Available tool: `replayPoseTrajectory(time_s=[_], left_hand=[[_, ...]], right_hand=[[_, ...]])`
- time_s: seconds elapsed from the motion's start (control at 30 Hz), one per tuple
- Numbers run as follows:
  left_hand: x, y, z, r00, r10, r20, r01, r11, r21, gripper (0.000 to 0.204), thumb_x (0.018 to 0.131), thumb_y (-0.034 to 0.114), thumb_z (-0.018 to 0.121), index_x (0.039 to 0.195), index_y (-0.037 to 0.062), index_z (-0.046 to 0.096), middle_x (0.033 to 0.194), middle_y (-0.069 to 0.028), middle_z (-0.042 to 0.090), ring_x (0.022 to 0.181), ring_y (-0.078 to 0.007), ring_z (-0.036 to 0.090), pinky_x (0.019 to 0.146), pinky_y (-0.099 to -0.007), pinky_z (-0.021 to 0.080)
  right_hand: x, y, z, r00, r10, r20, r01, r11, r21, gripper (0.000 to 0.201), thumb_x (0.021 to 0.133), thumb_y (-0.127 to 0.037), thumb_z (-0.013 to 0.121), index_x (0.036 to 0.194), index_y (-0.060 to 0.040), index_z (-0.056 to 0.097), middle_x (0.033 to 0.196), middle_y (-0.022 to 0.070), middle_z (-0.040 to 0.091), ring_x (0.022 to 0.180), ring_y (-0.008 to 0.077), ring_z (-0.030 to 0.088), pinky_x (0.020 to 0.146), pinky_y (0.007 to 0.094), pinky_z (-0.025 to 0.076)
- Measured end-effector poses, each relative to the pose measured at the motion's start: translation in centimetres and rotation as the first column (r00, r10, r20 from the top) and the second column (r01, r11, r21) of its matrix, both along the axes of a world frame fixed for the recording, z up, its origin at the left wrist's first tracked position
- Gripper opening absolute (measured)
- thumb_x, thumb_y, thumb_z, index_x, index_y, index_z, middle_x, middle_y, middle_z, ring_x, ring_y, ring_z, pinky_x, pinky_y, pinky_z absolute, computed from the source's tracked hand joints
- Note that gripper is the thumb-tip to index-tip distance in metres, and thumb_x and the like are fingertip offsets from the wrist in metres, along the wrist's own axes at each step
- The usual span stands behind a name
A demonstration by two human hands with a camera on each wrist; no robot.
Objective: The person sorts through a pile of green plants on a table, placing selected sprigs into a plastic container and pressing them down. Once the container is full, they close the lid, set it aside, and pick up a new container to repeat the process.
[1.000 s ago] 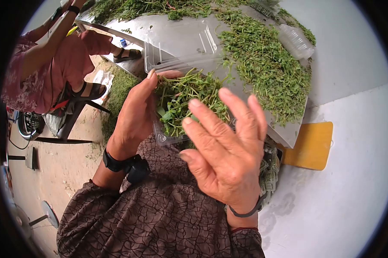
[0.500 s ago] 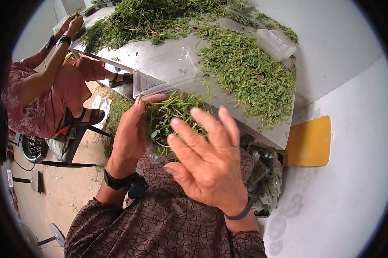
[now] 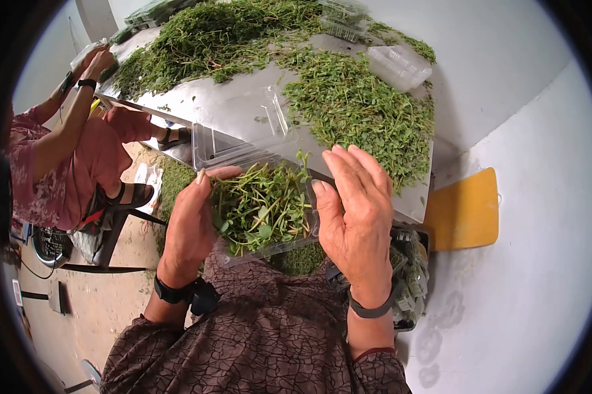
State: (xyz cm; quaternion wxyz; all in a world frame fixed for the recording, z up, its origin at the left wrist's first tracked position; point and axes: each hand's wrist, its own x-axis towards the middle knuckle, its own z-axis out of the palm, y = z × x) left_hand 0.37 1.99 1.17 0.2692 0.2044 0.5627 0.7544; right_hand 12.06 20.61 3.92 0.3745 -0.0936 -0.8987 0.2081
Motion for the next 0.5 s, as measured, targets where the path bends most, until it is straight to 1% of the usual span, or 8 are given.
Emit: replayPoseTrajectory(time_s=[0.03, 0.1, 0.13, 0.17, 0.2, 0.33, 0.4, 0.5], left_hand=[[0.1, 0.1, 0.0, 0.999, 0.001, 0.049, -0.003, 1.0, 0.031, 0.042, 0.102, 0.029, 0.036, 0.118, -0.0022, 0.06, 0.098, -0.0049, 0.06, 0.065, -0.0007, 0.047, 0.056, -0.0164, 0.037], [0.1, 0.3, 0.6, 0.997, -0.027, -0.075, 0.032, 0.997, 0.069, 0.047, 0.104, 0.022, 0.022, 0.116, -0.0091, 0.056, 0.107, -0.0147, 0.063, 0.1, -0.0182, 0.058, 0.092, -0.0296, 0.043], [0.0, 0.2, 0.5, 0.997, -0.029, -0.071, 0.034, 0.997, 0.069, 0.047, 0.104, 0.022, 0.022, 0.116, -0.0091, 0.056, 0.107, -0.0147, 0.063, 0.1, -0.0182, 0.058, 0.092, -0.0296, 0.043], [-0.4, -0.1, 0.4, 0.989, -0.051, -0.142, 0.059, 0.997, 0.053, 0.044, 0.103, 0.025, 0.03, 0.117, -0.0072, 0.057, 0.11, -0.0137, 0.061, 0.103, -0.0171, 0.056, 0.092, -0.0289, 0.043], [-0.6, -0.2, 0.2, 0.974, -0.073, -0.213, 0.083, 0.996, 0.035, 0.042, 0.102, 0.028, 0.038, 0.118, -0.0054, 0.058, 0.114, -0.0127, 0.059, 0.105, -0.0159, 0.054, 0.091, -0.0283, 0.044], [-0.8, 0.0, 0.3, 0.978, -0.081, -0.194, 0.1, 0.991, 0.089, 0.043, 0.102, 0.029, 0.039, 0.117, -0.0062, 0.058, 0.113, -0.0131, 0.06, 0.103, -0.0151, 0.056, 0.091, -0.0285, 0.045], [-0.5, 0.0, 1.1, 0.982, -0.067, -0.176, 0.073, 0.997, 0.025, 0.046, 0.104, 0.015, 0.02, 0.114, -0.0112, 0.056, 0.106, -0.0182, 0.064, 0.099, -0.02, 0.06, 0.092, -0.0313, 0.045], [-0.7, -0.1, 0.9, 0.995, -0.091, -0.026, 0.093, 0.994, 0.058, 0.046, 0.103, 0.018, 0.022, 0.115, -0.0101, 0.057, 0.107, -0.0172, 0.064, 0.099, -0.0191, 0.06, 0.091, -0.031, 0.045]], right_hand=[[0.0, 0.2, 0.1, 1.0, 0.005, -0.012, -0.005, 0.999, 0.037, 0.029, 0.08, -0.006, 0.067, 0.109, 0.0001, 0.066, 0.109, 0.0158, 0.066, 0.115, 0.033, 0.053, 0.098, 0.0433, 0.041], [0.0, 0.2, 0.6, 1.0, 0.009, -0.019, -0.008, 0.997, 0.073, 0.03, 0.075, 0.0, 0.069, 0.105, -0.0015, 0.068, 0.109, 0.0155, 0.066, 0.114, 0.0324, 0.054, 0.097, 0.0428, 0.042], [0.1, 0.1, 1.2, 0.999, 0.025, 0.027, -0.029, 0.99, 0.139, 0.03, 0.073, 0.004, 0.068, 0.102, -0.0022, 0.069, 0.109, 0.0149, 0.066, 0.115, 0.0323, 0.054, 0.094, 0.04, 0.045], [0.1, -0.1, 1.9, 0.997, 0.039, 0.074, -0.053, 0.977, 0.205, 0.03, 0.072, 0.008, 0.067, 0.1, -0.0028, 0.07, 0.11, 0.0143, 0.066, 0.115, 0.0322, 0.054, 0.091, 0.0372, 0.048], [-0.2, -0.4, 2.3, 0.997, 0.04, 0.067, -0.056, 0.964, 0.261, 0.025, 0.069, 0.007, 0.068, 0.092, -0.0015, 0.071, 0.108, 0.0147, 0.066, 0.114, 0.0317, 0.055, 0.093, 0.04, 0.047], [-0.8, -0.4, 3.8, 0.98, 0.068, 0.187, -0.144, 0.892, 0.429, 0.022, 0.068, 0.005, 0.069, 0.09, -0.0006, 0.069, 0.108, 0.0147, 0.065, 0.112, 0.0314, 0.055, 0.097, 0.0438, 0.044], [-1.2, -0.4, 4.1, 0.963, 0.052, 0.264, -0.187, 0.835, 0.517, 0.02, 0.067, 0.004, 0.068, 0.087, 0.0003, 0.067, 0.107, 0.0153, 0.063, 0.111, 0.0316, 0.055, 0.1, 0.0471, 0.041], [-1.9, -0.6, 4.4, 0.952, 0.062, 0.298, -0.232, 0.78, 0.581, 0.018, 0.067, 0.005, 0.067, 0.085, 0.0008, 0.065, 0.105, 0.0158, 0.062, 0.11, 0.0315, 0.055, 0.099, 0.0466, 0.042]])
